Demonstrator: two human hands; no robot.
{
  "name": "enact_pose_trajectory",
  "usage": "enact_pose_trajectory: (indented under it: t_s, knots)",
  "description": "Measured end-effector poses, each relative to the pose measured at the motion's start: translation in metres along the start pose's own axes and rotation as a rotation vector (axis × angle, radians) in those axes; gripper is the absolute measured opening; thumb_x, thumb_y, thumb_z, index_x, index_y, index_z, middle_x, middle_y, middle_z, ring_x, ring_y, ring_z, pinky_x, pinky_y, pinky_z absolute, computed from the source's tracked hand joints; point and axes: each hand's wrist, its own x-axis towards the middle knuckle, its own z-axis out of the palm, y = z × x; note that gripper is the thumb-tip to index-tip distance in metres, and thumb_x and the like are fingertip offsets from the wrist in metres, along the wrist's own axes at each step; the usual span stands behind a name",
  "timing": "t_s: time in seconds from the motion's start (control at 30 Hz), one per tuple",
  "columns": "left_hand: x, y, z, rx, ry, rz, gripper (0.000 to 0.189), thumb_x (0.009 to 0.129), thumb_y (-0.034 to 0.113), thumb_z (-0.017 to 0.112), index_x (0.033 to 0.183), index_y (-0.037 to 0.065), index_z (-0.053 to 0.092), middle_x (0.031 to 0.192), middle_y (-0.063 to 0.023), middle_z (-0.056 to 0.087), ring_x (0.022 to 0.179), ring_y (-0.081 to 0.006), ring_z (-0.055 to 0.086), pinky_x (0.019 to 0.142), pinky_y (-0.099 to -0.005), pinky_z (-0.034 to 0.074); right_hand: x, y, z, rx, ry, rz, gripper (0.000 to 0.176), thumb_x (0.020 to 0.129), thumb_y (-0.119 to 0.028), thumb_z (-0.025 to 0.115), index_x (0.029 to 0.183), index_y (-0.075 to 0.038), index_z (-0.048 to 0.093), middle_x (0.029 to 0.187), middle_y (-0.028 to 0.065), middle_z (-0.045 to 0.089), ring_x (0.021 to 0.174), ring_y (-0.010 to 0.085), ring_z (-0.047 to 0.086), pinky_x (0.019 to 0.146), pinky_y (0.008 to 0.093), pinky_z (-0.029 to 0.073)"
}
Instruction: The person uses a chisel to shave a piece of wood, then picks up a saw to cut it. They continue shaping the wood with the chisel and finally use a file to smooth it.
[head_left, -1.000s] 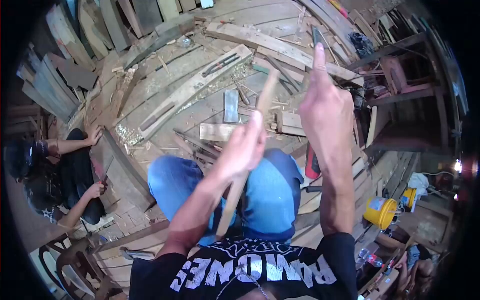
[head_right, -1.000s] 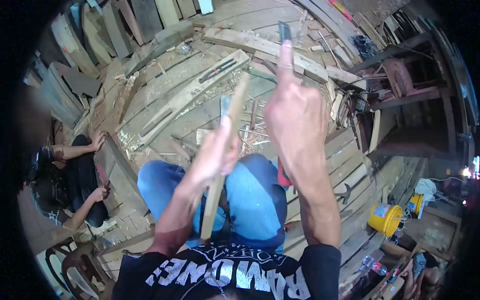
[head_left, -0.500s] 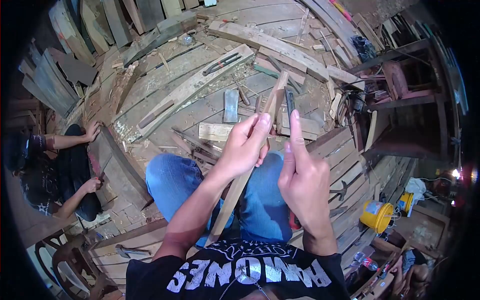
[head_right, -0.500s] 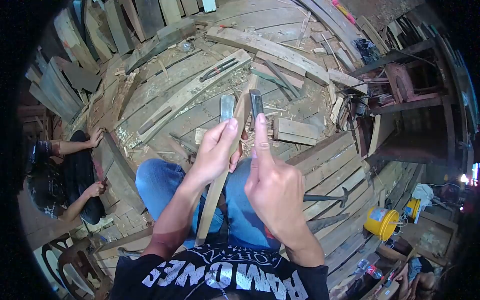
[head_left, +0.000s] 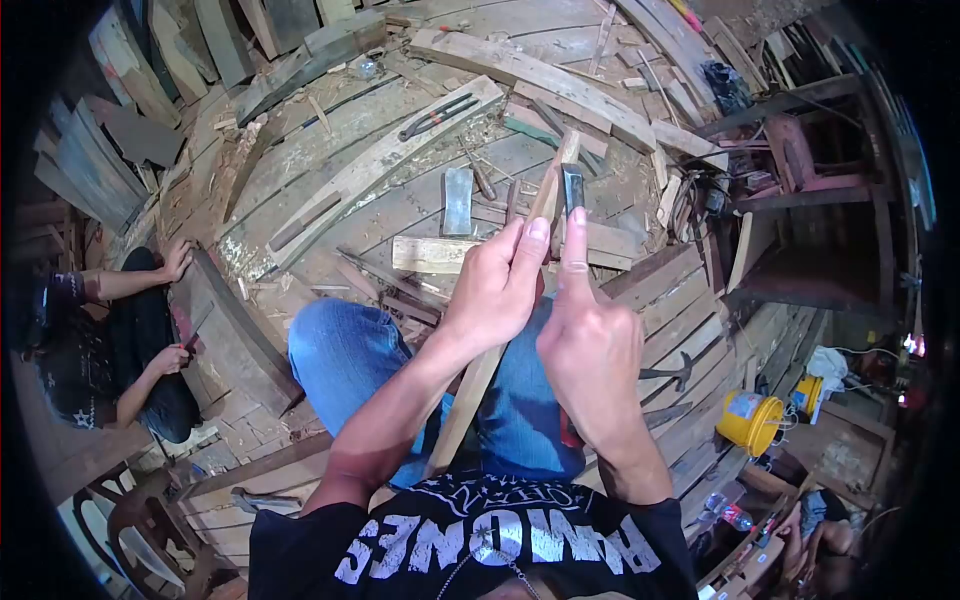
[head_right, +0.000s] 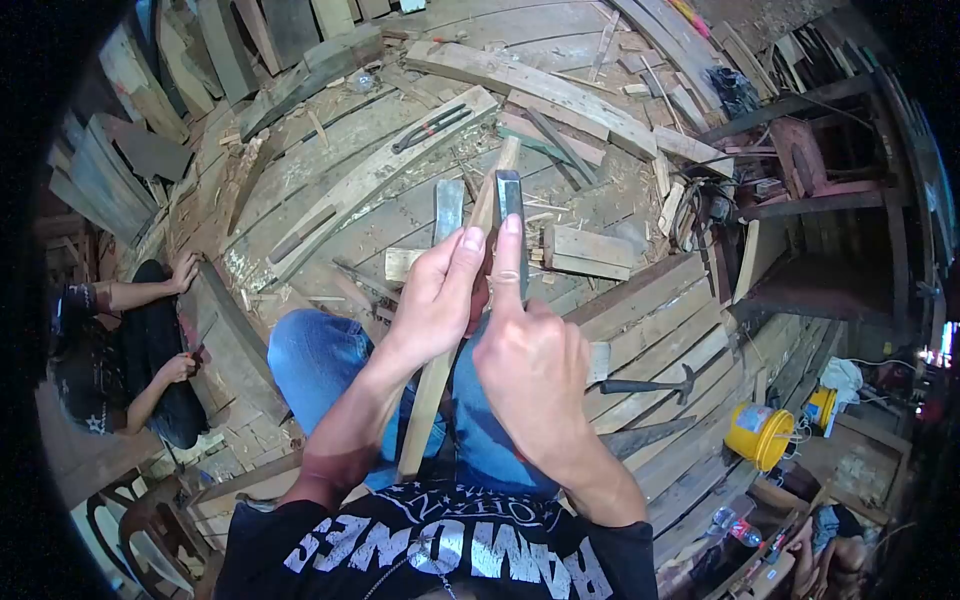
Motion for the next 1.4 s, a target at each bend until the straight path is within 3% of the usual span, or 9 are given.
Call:
enact_pose_trajectory:
  t_s: [0.57,0.77,0.87,0.97,1.0,1.1,1.17,1.3,1.4]
  knots:
    - [0.018,0.000,0.004,-0.021,0.041,-0.061,0.047,0.102,0.037,0.040,0.072,0.003,0.053,0.052,-0.0001,0.047,0.046,-0.0085,0.046,0.043,-0.0290,0.037,0.021,0.004,0.008,-0.033,0.027,0.002,0.069,0.075,-0.001,0.057,0.141,0.003,0.037,0.050,0.0163,0.055,0.043,0.0324,0.058,0.045,0.0445,0.046]
    - [0.026,-0.021,0.003,0.166,0.108,0.094,0.049,0.100,0.039,0.041,0.073,0.001,0.056,0.053,-0.0068,0.052,0.047,-0.0164,0.052,0.047,-0.0346,0.042,0.025,0.002,0.009,0.023,-0.019,0.032,0.066,0.077,-0.003,0.056,0.140,0.004,0.037,0.054,0.0209,0.057,0.048,0.0351,0.061,0.049,0.0456,0.049]
    - [0.026,-0.022,0.001,0.162,0.060,-0.045,0.051,0.100,0.040,0.040,0.074,0.000,0.057,0.055,-0.0111,0.055,0.051,-0.0220,0.058,0.052,-0.0389,0.046,0.026,0.001,0.005,-0.007,-0.118,0.079,0.065,0.077,-0.001,0.053,0.139,0.005,0.038,0.058,0.0237,0.059,0.053,0.0382,0.062,0.053,0.0472,0.051]
    - [0.040,-0.032,-0.002,0.236,0.035,-0.017,0.052,0.100,0.041,0.038,0.074,0.000,0.058,0.055,-0.0114,0.055,0.051,-0.0215,0.058,0.052,-0.0389,0.045,0.040,0.008,0.003,-0.053,-0.188,0.057,0.062,0.076,0.000,0.051,0.137,0.005,0.040,0.065,0.0269,0.061,0.059,0.0417,0.063,0.057,0.0502,0.051]
    - [0.053,-0.043,-0.004,0.295,0.068,0.109,0.054,0.101,0.043,0.035,0.079,0.001,0.061,0.057,-0.0029,0.052,0.049,-0.0124,0.050,0.046,-0.0289,0.040,0.051,0.013,0.005,-0.008,-0.181,0.038,0.061,0.076,0.000,0.050,0.136,0.006,0.041,0.069,0.0287,0.062,0.064,0.0430,0.064,0.062,0.0512,0.051]
    - [0.083,-0.026,-0.010,0.131,-0.064,-0.197,0.055,0.100,0.043,0.036,0.072,0.001,0.057,0.056,-0.0037,0.051,0.046,-0.0134,0.049,0.044,-0.0300,0.040,0.085,0.039,0.029,0.048,-0.199,-0.012,0.058,0.075,0.000,0.049,0.133,0.008,0.044,0.077,0.0317,0.062,0.074,0.0445,0.065,0.070,0.0518,0.051]
    - [0.109,-0.047,-0.010,0.104,-0.077,-0.246,0.056,0.100,0.044,0.037,0.070,0.001,0.056,0.056,-0.0041,0.051,0.046,-0.0137,0.048,0.044,-0.0301,0.040,0.102,0.061,0.062,0.052,-0.213,-0.052,0.057,0.075,-0.001,0.049,0.131,0.008,0.045,0.080,0.0329,0.062,0.078,0.0446,0.065,0.074,0.0515,0.051]
    - [0.120,-0.139,-0.008,-0.009,-0.025,-0.510,0.061,0.099,0.050,0.036,0.067,0.002,0.053,0.055,-0.0037,0.049,0.044,-0.0138,0.046,0.043,-0.0309,0.039,0.094,0.092,0.141,0.101,-0.456,-0.023,0.055,0.079,-0.007,0.050,0.132,0.010,0.043,0.084,0.0335,0.062,0.084,0.0455,0.064,0.080,0.0510,0.051]
    - [0.109,-0.213,-0.013,0.177,-0.092,-0.652,0.065,0.097,0.058,0.033,0.073,0.003,0.057,0.058,-0.0059,0.053,0.054,-0.0155,0.052,0.053,-0.0341,0.044,0.056,0.109,0.224,0.119,-0.590,0.017,0.059,0.082,-0.013,0.053,0.135,0.009,0.038,0.085,0.0336,0.062,0.085,0.0475,0.063,0.081,0.0518,0.050]
